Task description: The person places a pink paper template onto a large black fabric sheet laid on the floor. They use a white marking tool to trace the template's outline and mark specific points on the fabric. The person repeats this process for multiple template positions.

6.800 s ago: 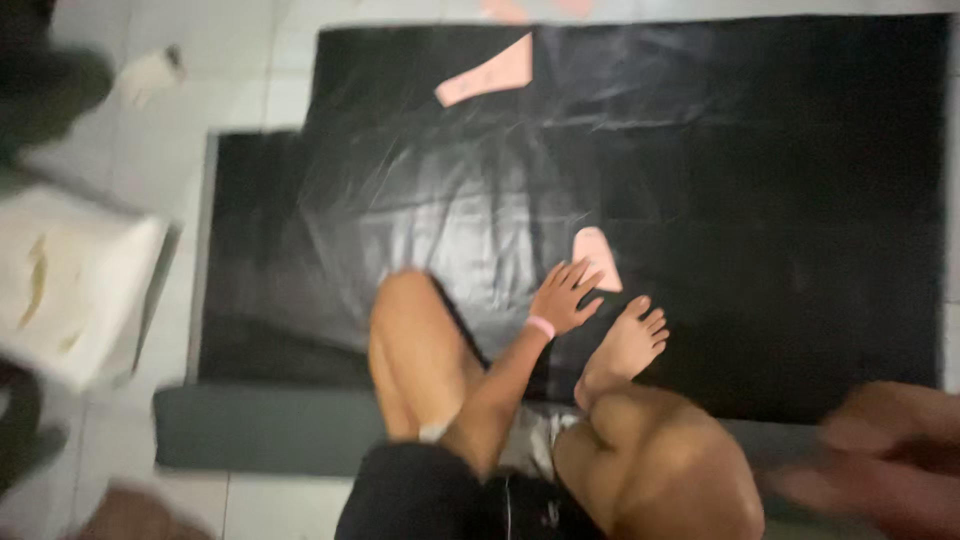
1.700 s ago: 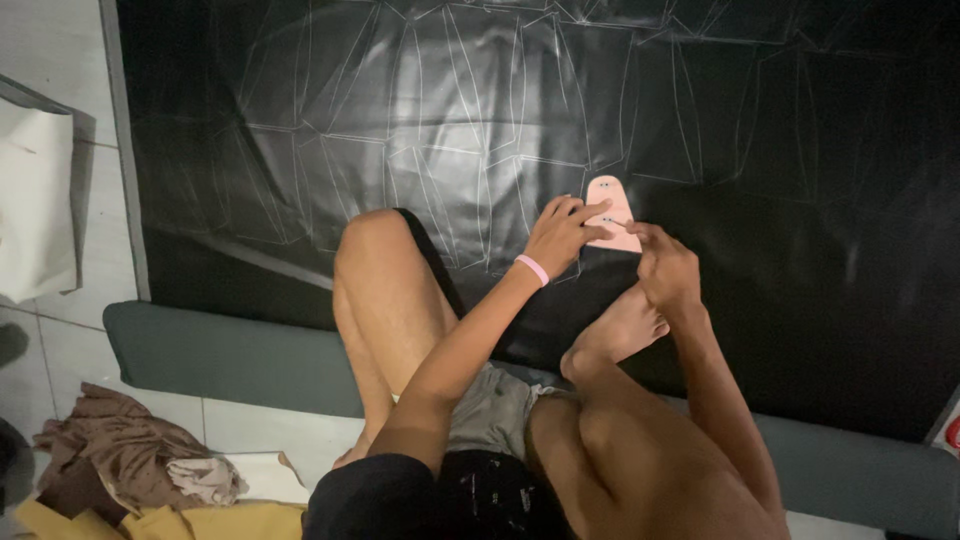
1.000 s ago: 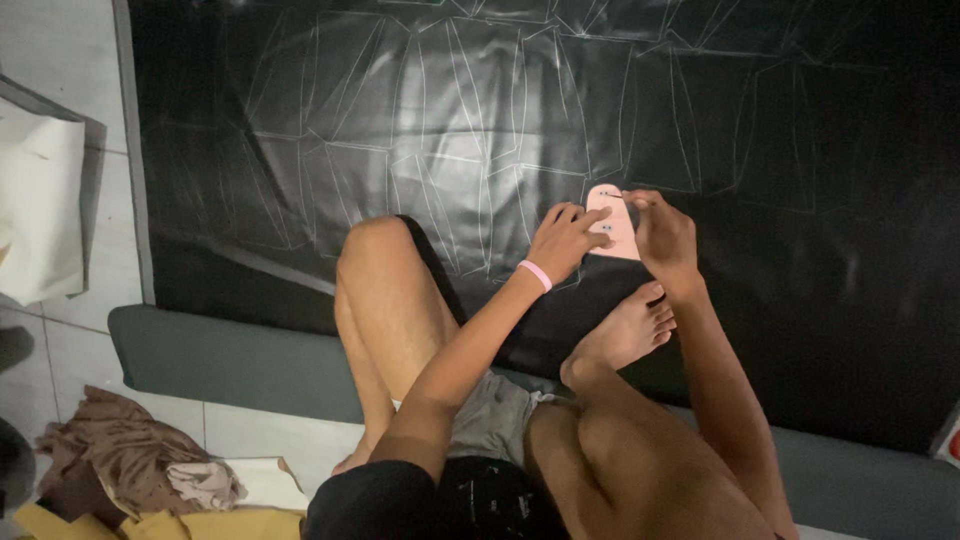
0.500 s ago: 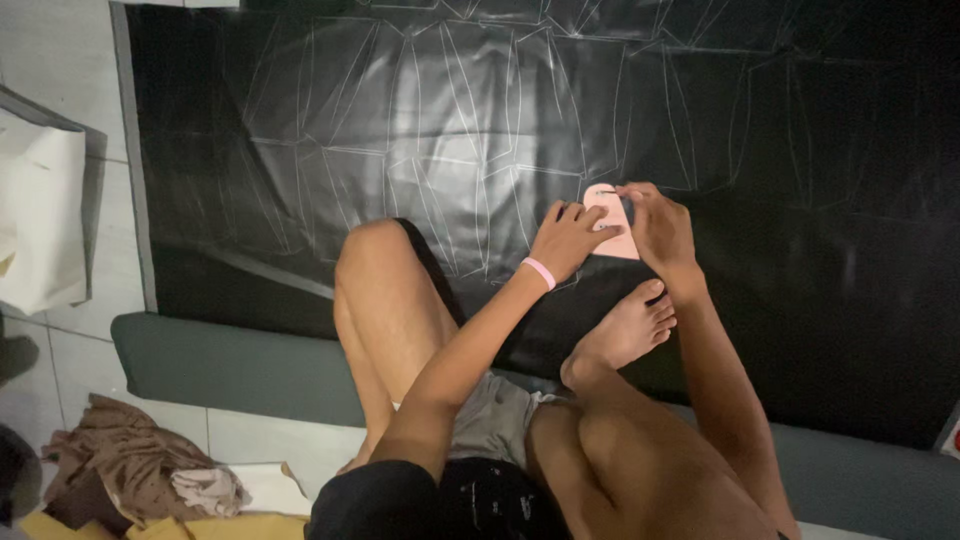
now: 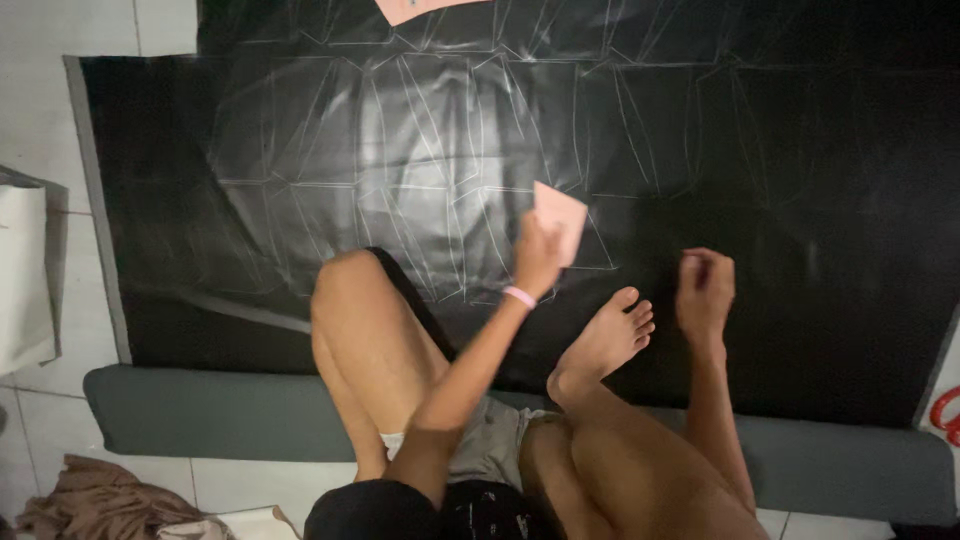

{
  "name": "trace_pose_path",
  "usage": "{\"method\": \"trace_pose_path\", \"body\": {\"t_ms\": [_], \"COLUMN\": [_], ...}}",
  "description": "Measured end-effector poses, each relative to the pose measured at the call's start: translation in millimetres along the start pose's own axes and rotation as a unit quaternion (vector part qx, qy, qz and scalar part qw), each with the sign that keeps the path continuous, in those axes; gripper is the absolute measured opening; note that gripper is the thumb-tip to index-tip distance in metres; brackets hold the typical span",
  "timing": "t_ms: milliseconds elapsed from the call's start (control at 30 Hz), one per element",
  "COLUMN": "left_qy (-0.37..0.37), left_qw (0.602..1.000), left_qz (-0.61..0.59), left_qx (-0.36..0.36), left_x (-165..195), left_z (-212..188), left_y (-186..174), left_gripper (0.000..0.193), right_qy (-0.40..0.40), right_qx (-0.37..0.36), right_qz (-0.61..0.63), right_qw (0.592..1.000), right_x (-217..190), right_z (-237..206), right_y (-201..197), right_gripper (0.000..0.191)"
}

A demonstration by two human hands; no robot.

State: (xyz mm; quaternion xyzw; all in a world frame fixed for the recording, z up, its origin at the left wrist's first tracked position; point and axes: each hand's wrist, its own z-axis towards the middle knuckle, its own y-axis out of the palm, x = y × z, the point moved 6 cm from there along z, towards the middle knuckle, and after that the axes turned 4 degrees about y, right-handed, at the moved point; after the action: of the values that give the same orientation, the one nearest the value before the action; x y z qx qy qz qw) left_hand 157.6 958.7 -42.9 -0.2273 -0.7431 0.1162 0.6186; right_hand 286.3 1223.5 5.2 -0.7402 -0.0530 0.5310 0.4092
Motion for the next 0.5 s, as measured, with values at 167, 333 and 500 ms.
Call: {"method": "trace_pose_path", "body": {"t_ms": [167,333,500], "left_qy": [0.095,0.218,0.225], "left_qw": [0.988,0.954,0.947], "left_qz": [-0.02,0.184,0.195], "left_qx": [-0.123,-0.09,-0.123], "left_x": [39,46,38], "left_z": [-40,-40,-30], "left_y": [62,27,21], "left_gripper": [0.072,0.058,0.058], "right_qy": [-0.107,-0.069,-0.086], "right_qx": [-0.04,-0.065,-0.073], "right_qz": [-0.103,-0.146,-0.178], "right_qw": [0.988,0.985,0.978], "right_x": [-13,-7,-7], "right_z": [4,10,15], "right_y": [22,29,34], "right_gripper": [0.049,0.057,0.056]}}
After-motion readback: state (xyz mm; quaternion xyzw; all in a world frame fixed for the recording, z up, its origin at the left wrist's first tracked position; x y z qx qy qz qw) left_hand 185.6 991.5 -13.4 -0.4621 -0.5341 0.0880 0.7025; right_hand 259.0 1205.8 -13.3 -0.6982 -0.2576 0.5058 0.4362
